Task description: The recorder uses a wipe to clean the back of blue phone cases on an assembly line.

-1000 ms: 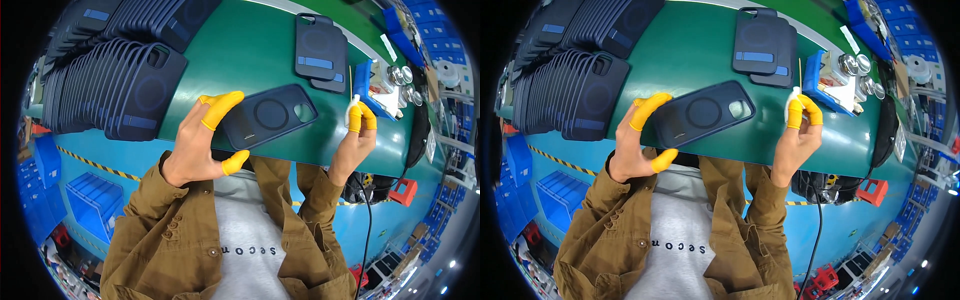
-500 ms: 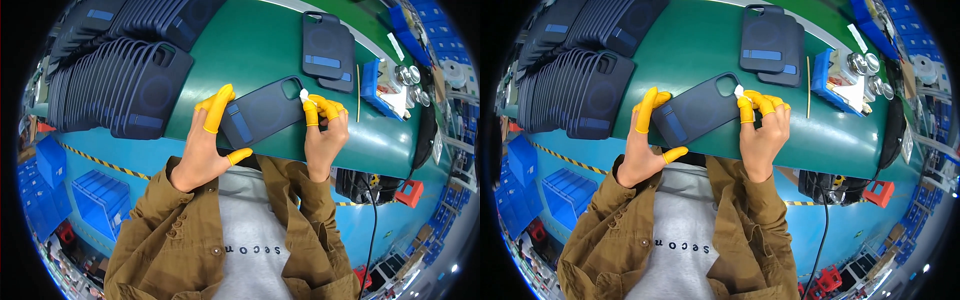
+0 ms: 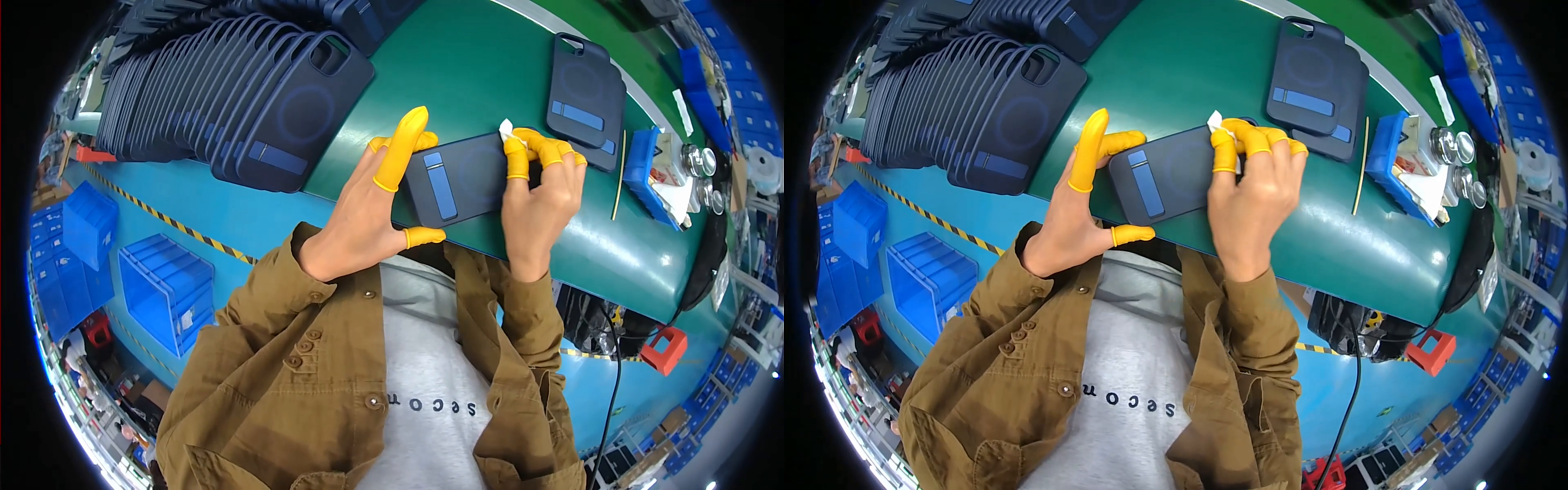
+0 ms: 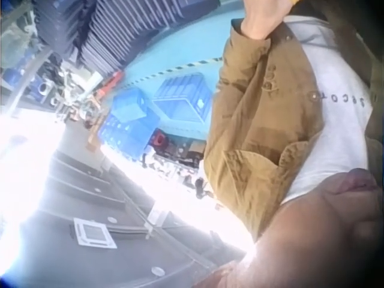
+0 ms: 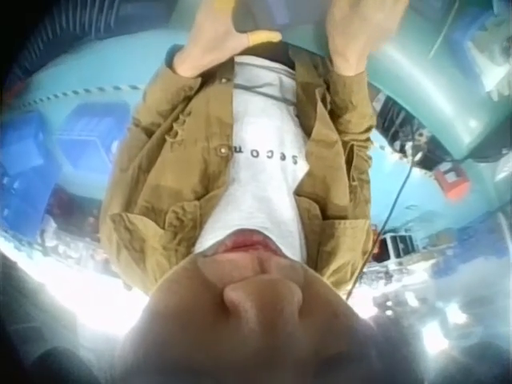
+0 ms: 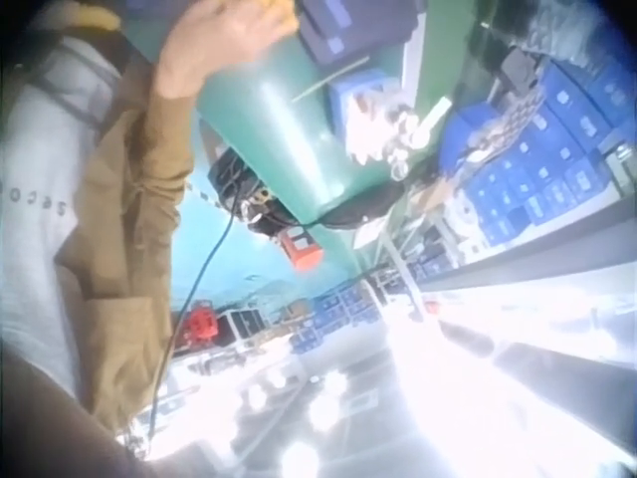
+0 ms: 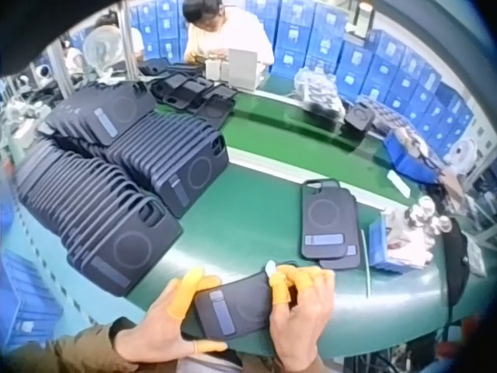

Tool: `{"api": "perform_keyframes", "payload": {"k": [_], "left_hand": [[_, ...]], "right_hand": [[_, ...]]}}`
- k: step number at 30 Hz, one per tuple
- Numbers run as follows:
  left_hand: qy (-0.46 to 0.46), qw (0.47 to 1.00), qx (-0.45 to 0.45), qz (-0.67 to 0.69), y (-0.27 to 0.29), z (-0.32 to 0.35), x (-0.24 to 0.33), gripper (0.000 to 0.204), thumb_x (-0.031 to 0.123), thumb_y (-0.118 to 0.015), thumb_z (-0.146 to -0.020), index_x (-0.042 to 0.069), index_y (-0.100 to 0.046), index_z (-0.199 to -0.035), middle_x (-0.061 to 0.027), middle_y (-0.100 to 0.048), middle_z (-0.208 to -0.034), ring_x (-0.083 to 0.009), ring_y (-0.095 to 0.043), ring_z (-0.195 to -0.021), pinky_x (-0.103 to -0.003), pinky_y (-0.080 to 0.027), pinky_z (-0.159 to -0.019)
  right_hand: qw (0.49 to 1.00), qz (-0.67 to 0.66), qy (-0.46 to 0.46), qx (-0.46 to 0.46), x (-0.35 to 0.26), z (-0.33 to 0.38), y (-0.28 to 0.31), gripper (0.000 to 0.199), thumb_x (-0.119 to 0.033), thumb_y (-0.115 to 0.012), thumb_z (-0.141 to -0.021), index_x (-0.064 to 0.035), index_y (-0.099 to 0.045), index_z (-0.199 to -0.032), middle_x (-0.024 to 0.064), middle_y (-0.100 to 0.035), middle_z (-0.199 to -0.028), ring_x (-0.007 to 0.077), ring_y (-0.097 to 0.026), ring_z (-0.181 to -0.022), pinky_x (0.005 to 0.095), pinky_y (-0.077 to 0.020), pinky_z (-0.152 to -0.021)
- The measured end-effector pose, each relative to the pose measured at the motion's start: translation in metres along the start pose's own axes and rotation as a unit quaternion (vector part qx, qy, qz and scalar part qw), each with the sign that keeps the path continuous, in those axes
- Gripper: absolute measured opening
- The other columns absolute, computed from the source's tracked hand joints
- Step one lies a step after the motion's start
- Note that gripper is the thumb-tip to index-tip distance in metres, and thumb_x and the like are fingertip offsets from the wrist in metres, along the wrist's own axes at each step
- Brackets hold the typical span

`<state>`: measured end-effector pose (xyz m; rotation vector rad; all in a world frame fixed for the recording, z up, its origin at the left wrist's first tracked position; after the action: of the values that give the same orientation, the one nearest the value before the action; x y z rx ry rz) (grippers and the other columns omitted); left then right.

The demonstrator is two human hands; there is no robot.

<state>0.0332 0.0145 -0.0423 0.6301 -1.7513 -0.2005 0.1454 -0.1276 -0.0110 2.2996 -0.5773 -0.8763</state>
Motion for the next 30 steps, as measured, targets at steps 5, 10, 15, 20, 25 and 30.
{"api": "perform_keyframes", "payload": {"k": [5, 10, 15, 20, 25, 30], "left_hand": [[-0.003, 1.0, 0.002, -0.003, -0.003, 0.002, -0.006, 0.128, 0.009, -0.094, -0.055, 0.005, -0.021, -0.159, -0.0162, -0.055, -0.137, -0.0405, -0.05, -0.121, -0.045, -0.041, -0.104], [0.003, 1.0, 0.012, 0.001, -0.001, 0.001, -0.005, 0.127, 0.008, -0.094, -0.055, 0.005, -0.021, -0.159, -0.016, -0.055, -0.137, -0.0402, -0.051, -0.12, -0.045, -0.042, -0.103], [0.008, 1.0, 0.005, 0.018, 0.0, -0.003, 0.0, 0.126, 0.008, -0.094, -0.054, 0.005, -0.023, -0.158, -0.0159, -0.056, -0.135, -0.0398, -0.05, -0.119, -0.044, -0.042, -0.103], [-0.004, 1.0, 0.02, 0.008, -0.002, -0.001, -0.005, 0.124, 0.009, -0.094, -0.054, 0.005, -0.026, -0.157, -0.0151, -0.056, -0.136, -0.0398, -0.051, -0.118, -0.044, -0.042, -0.103], [-0.003, 1.0, 0.026, 0.005, 0.001, -0.001, -0.002, 0.122, 0.009, -0.094, -0.055, 0.005, -0.027, -0.157, -0.0139, -0.057, -0.136, -0.0392, -0.051, -0.116, -0.044, -0.042, -0.103], [-0.004, 1.0, 0.011, 0.004, -0.001, -0.003, 0.001, 0.118, 0.007, -0.092, -0.058, 0.006, -0.028, -0.157, -0.0136, -0.056, -0.136, -0.0384, -0.051, -0.117, -0.043, -0.042, -0.103]], "right_hand": [[0.987, -0.104, 0.109, -0.061, -0.062, 0.034, -0.024, 0.023, -0.001, -0.073, -0.068, -0.0013, -0.064, -0.09, 0.0138, -0.058, -0.091, 0.0352, -0.055, -0.084, 0.0463, -0.0441, -0.071], [0.975, -0.104, 0.124, -0.151, -0.056, 0.041, -0.007, 0.028, -0.004, -0.075, -0.067, -0.0038, -0.067, -0.094, 0.0124, -0.059, -0.093, 0.0342, -0.056, -0.085, 0.0449, -0.0432, -0.07], [0.997, 0.02, 0.054, -0.043, 0.001, 0.0, 0.008, 0.023, -0.004, -0.077, -0.078, -0.0029, -0.068, -0.099, 0.0139, -0.063, -0.093, 0.0363, -0.056, -0.084, 0.0455, -0.0459, -0.072], [0.991, -0.062, 0.106, -0.055, -0.05, 0.035, -0.008, 0.023, 0.0, -0.073, -0.067, -0.0018, -0.062, -0.087, 0.0145, -0.058, -0.088, 0.0391, -0.054, -0.079, 0.0465, -0.0426, -0.066], [0.989, -0.065, 0.124, -0.056, -0.041, 0.032, 0.002, 0.019, -0.006, -0.077, -0.075, -0.0031, -0.064, -0.089, 0.0127, -0.058, -0.088, 0.0359, -0.054, -0.08, 0.0444, -0.0419, -0.066], [0.998, 0.018, 0.064, -0.017, -0.015, 0.016, 0.007, 0.02, -0.006, -0.076, -0.077, -0.0021, -0.064, -0.092, 0.0143, -0.058, -0.089, 0.0379, -0.055, -0.082, 0.0482, -0.0435, -0.068]]}}
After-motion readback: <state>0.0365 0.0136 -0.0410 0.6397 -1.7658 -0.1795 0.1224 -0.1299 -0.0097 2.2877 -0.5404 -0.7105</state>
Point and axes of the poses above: each hand's wrist, its own z-axis away from the middle knuckle, its own y-axis out of the back of the hand, x = y × z, the point moved 9 cm from there along -z, towards the middle knuckle
